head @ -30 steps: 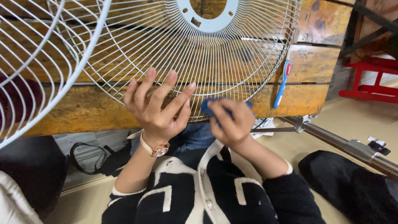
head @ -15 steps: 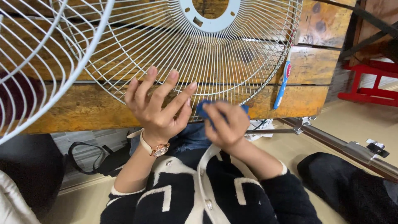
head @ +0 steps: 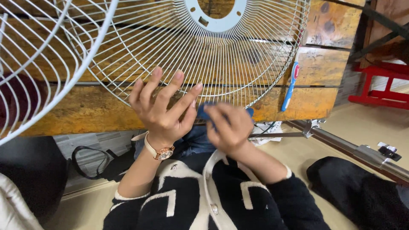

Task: Clean the central hub of a fan guard using a toothbrush and a cloth

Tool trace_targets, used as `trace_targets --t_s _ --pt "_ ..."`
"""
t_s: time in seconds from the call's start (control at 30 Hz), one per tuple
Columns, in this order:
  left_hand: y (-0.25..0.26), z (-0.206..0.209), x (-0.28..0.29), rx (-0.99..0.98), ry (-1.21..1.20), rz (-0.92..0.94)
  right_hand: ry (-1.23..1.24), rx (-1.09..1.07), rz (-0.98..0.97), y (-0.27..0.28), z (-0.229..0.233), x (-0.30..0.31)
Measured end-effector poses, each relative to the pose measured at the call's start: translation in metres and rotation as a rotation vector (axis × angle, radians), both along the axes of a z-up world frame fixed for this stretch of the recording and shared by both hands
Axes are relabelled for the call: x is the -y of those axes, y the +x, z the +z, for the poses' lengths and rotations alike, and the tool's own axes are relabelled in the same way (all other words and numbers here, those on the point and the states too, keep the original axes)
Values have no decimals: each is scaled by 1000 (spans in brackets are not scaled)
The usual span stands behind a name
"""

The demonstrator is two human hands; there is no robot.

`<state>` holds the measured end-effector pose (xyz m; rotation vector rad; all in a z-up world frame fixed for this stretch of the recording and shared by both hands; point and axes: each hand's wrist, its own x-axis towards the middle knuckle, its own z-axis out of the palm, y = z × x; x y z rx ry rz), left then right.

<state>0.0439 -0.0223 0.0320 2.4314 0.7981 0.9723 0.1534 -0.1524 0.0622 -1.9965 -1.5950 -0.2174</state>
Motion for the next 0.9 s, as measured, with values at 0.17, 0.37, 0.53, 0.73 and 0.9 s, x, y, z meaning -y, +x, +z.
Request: trace_targets --t_s 0.17,0.37,0.53,0.73,0.9 --pt "0 8 -1 0 -85 -27 -6 38 -99 1 18 -24" --pt "0 11 -6 19 -107 -46 -72 -43 58 -21 -3 13" --pt "0 1 -2 -4 -88 -46 -28 -81 -40 -2 18 -21" --pt "0 10 -6 5 -101 -46 -6 20 -20 -14 -5 -5" --pt "0 3 -6 8 -99 -42 -99 -49 112 -17 -9 10"
